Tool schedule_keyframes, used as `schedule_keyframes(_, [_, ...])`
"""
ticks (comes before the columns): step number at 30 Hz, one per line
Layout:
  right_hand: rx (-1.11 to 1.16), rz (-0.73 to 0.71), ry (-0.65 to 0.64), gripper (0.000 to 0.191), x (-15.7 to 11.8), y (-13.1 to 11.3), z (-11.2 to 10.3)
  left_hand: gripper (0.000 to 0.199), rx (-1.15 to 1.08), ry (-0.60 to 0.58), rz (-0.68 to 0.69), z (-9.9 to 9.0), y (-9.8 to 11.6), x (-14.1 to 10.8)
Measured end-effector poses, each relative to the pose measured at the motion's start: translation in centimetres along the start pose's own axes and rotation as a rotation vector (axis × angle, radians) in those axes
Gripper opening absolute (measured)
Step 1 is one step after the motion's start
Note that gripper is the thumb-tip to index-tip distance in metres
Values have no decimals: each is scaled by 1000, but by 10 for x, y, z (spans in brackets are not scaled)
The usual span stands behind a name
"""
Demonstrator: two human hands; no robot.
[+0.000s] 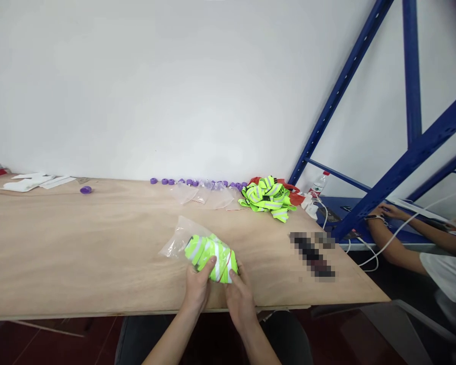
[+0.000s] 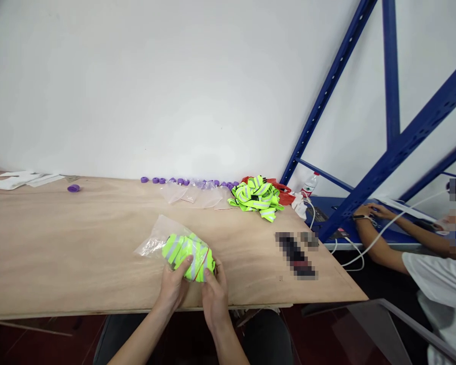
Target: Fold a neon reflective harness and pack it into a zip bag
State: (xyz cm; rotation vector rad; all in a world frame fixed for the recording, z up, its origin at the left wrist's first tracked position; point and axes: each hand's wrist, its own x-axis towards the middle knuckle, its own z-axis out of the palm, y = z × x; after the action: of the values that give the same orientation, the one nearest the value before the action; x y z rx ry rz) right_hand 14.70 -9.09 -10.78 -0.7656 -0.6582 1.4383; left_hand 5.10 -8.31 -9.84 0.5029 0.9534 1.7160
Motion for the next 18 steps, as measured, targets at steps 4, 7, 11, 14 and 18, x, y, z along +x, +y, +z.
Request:
schedule_keyframes(4, [-196,-9,9,51,1,0,-8,65,83,-4,45,-9,-1,6])
schedule_keyframes(7, [-301,-4,-65,53,3,-7,-13,57,144,-88,48,-13,3,8])
schedule_keyframes(11, [-382,-54,-182,42,3,-20,-12,47,222,-173,26,-12,8,6])
schedule_keyframes(14, [-355,-74,-236,35,2,-23,-8,52,233,-220,5,-12,5,2])
schedule_keyframes(18, [-237,-77,-231,48,3,-13,-5,60,252,-229,-31,-12,-7,-5])
